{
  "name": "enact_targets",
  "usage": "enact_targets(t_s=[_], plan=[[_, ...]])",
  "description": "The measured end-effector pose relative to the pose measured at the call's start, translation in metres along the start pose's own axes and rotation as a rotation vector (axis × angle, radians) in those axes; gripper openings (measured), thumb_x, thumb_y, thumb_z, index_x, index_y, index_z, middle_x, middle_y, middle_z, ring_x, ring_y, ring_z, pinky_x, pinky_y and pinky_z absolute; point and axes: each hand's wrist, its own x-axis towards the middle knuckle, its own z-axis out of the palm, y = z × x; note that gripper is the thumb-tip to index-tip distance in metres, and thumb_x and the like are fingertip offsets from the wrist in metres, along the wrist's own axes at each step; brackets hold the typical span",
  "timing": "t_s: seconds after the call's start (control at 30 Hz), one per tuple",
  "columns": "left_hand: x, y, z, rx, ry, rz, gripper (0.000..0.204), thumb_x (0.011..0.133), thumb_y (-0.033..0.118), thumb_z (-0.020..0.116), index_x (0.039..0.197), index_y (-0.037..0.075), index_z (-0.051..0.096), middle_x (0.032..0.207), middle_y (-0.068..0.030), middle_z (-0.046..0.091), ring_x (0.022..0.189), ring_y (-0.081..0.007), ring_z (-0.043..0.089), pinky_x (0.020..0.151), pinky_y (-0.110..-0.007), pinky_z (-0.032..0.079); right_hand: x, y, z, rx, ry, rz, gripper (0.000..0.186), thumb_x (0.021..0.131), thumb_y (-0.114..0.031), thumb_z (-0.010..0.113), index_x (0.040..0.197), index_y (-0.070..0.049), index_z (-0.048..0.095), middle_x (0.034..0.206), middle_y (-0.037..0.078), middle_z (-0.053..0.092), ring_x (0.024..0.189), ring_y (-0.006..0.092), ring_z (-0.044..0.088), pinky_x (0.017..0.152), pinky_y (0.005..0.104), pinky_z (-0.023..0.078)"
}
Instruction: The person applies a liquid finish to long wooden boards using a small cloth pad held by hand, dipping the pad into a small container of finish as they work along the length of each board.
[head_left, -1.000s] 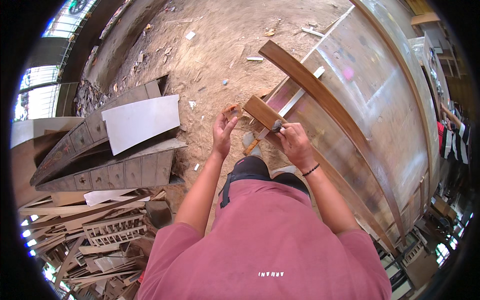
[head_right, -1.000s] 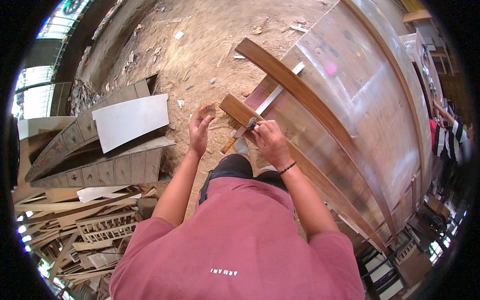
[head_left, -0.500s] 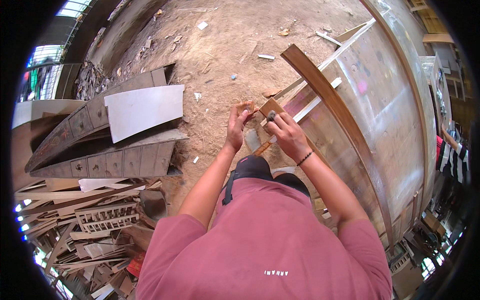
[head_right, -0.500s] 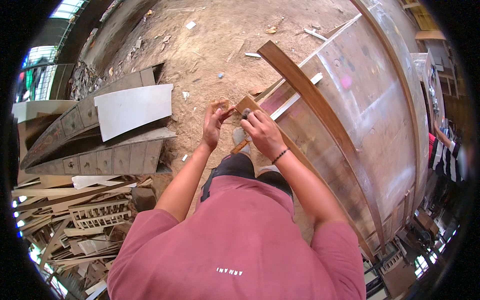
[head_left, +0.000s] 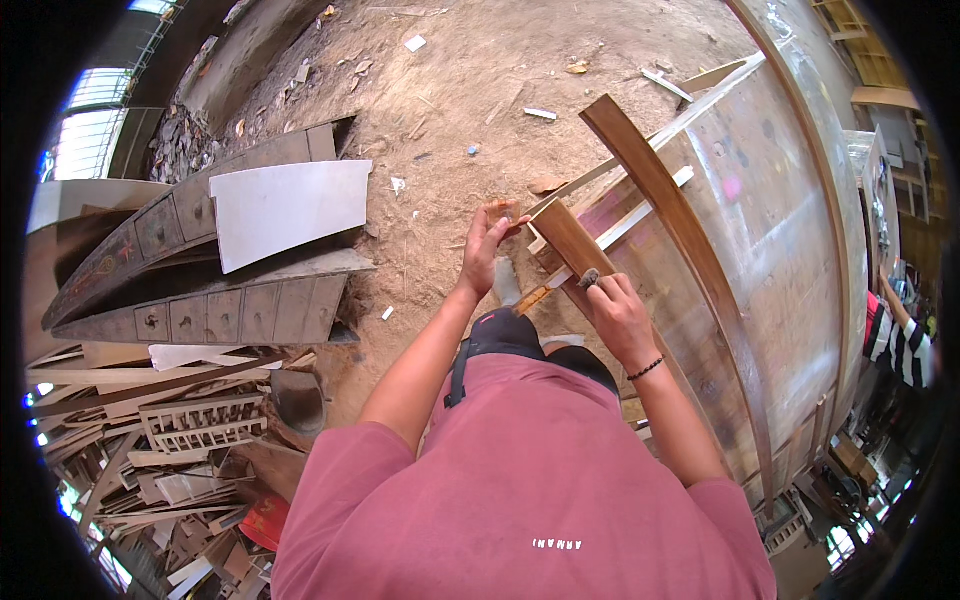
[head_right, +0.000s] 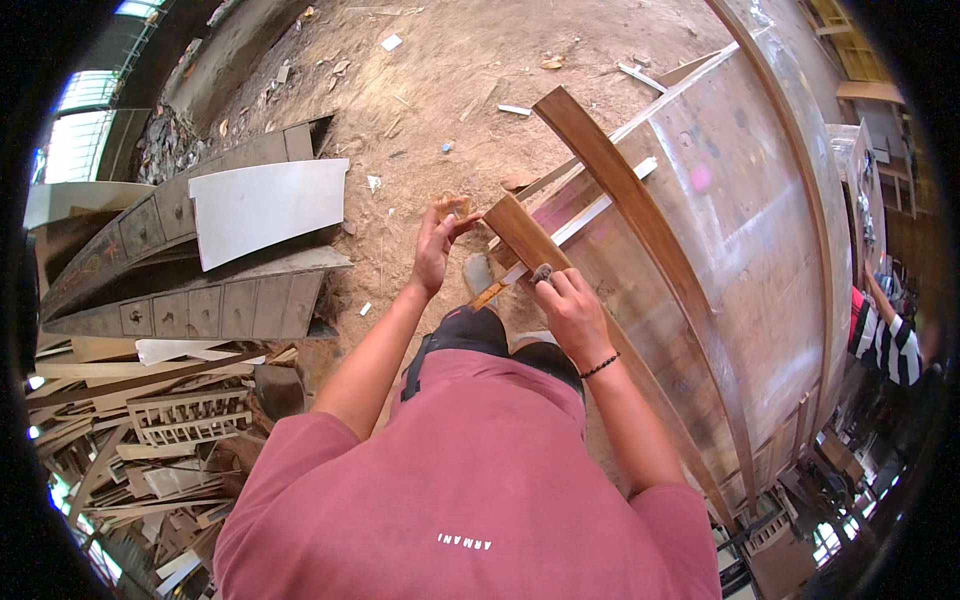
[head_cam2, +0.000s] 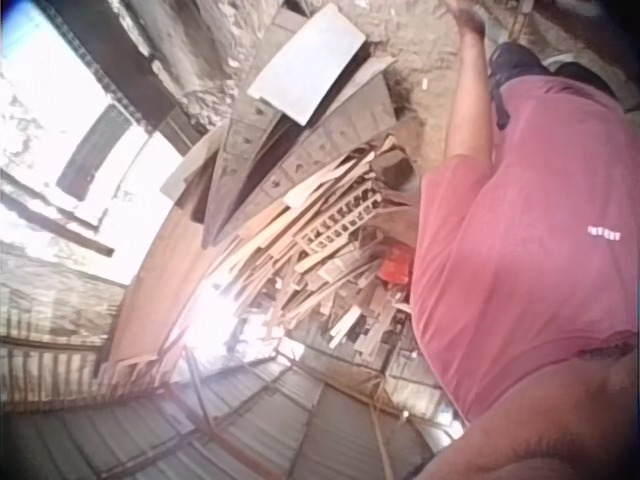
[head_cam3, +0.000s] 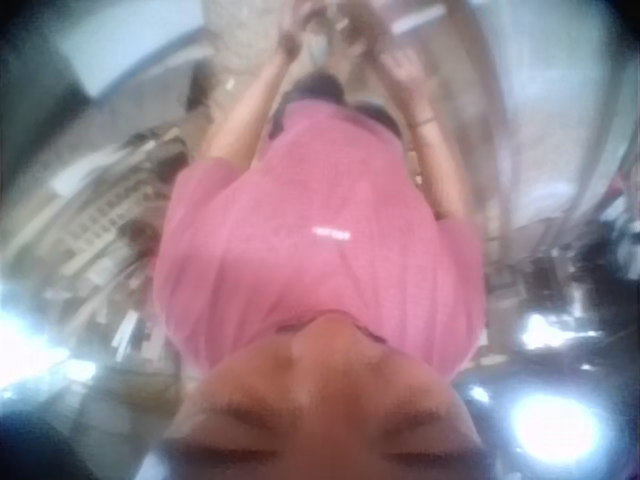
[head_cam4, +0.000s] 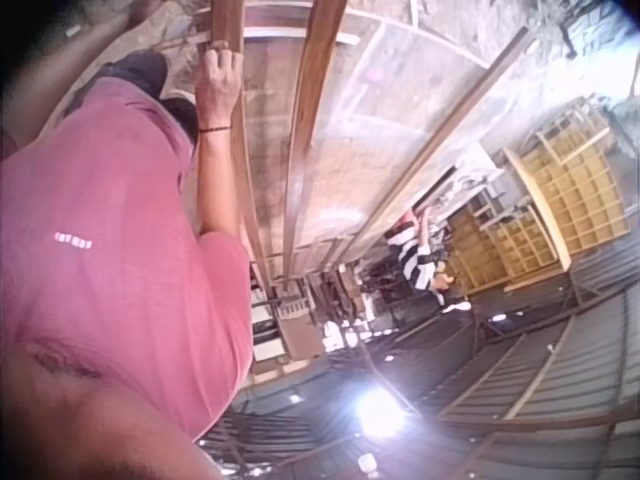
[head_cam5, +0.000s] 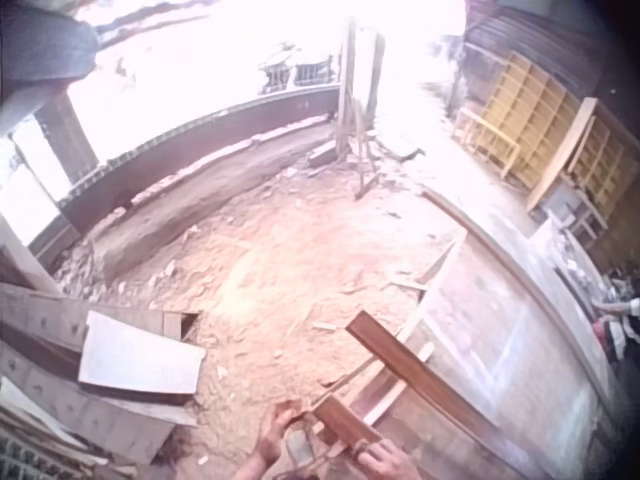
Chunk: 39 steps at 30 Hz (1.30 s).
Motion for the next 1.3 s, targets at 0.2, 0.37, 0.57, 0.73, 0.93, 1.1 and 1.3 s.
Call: enact_targets(t_s=[0.2,0.37,0.57,0.73,0.93,1.1,1.3], plan=[[0.004,-0.007,-0.004,-0.034,0.025,-0.03,0.04,0.11,0.027,0.042,0.142,0.004,0.045,0.13,-0.0148,0.064,0.126,-0.0297,0.065,0.11,-0.041,0.047,0.029,-0.007,0.017,0.009,0.059,-0.046,0.019,0.083,-0.001,0.06,0.1,-0.007,0.063,0.097,0.01,0.059,0.097,0.029,0.058,0.086,0.0387,0.053],[0.005,-0.009,-0.007,-0.051,0.002,-0.03,0.04,0.111,0.03,0.042,0.142,0.005,0.045,0.129,-0.0152,0.064,0.124,-0.0295,0.066,0.109,-0.042,0.047,0.071,-0.012,0.024,0.012,0.037,-0.076,0.024,0.083,0.0,0.059,0.105,-0.008,0.064,0.099,0.01,0.059,0.1,0.0294,0.059,0.087,0.0387,0.053],[0.004,-0.014,-0.004,-0.115,0.065,-0.04,0.038,0.111,0.032,0.043,0.14,0.008,0.047,0.13,-0.0134,0.064,0.124,-0.0284,0.066,0.11,-0.043,0.046,0.114,-0.024,0.033,0.03,0.103,-0.096,0.025,0.085,-0.001,0.059,0.108,-0.007,0.064,0.101,0.011,0.061,0.103,0.0313,0.059,0.089,0.0398,0.053],[0.0,-0.004,0.003,-0.15,0.073,-0.011,0.034,0.111,0.029,0.044,0.135,0.004,0.045,0.125,-0.0174,0.066,0.123,-0.0305,0.066,0.109,-0.043,0.048,0.12,-0.014,0.028,0.068,0.152,-0.068,0.02,0.085,-0.001,0.059,0.104,-0.006,0.063,0.1,0.012,0.061,0.102,0.0321,0.059,0.089,0.0405,0.053],[0.002,-0.008,0.003,-0.146,0.054,0.001,0.036,0.111,0.03,0.042,0.135,0.004,0.044,0.124,-0.0191,0.067,0.123,-0.0305,0.066,0.109,-0.042,0.047,0.093,-0.018,0.031,0.066,0.114,-0.051,0.02,0.085,-0.001,0.059,0.104,-0.006,0.063,0.098,0.011,0.061,0.102,0.0307,0.06,0.089,0.0397,0.053],[0.008,-0.012,-0.001,-0.103,0.051,-0.026,0.038,0.111,0.031,0.042,0.139,0.005,0.046,0.13,-0.0125,0.062,0.126,-0.0311,0.064,0.112,-0.043,0.045,0.116,-0.013,0.031,0.127,0.191,0.029,0.014,0.088,0.0,0.061,0.102,-0.002,0.062,0.101,0.015,0.063,0.103,0.0347,0.059,0.089,0.0423,0.053],[0.007,-0.008,-0.007,-0.062,0.025,-0.047,0.038,0.11,0.031,0.042,0.138,0.006,0.047,0.13,-0.0102,0.061,0.125,-0.031,0.064,0.113,-0.043,0.044,0.032,0.019,-0.015,0.207,0.276,0.188,0.011,0.09,-0.003,0.07,0.094,-0.001,0.06,0.093,0.017,0.062,0.094,0.0365,0.059,0.083,0.0442,0.051]])
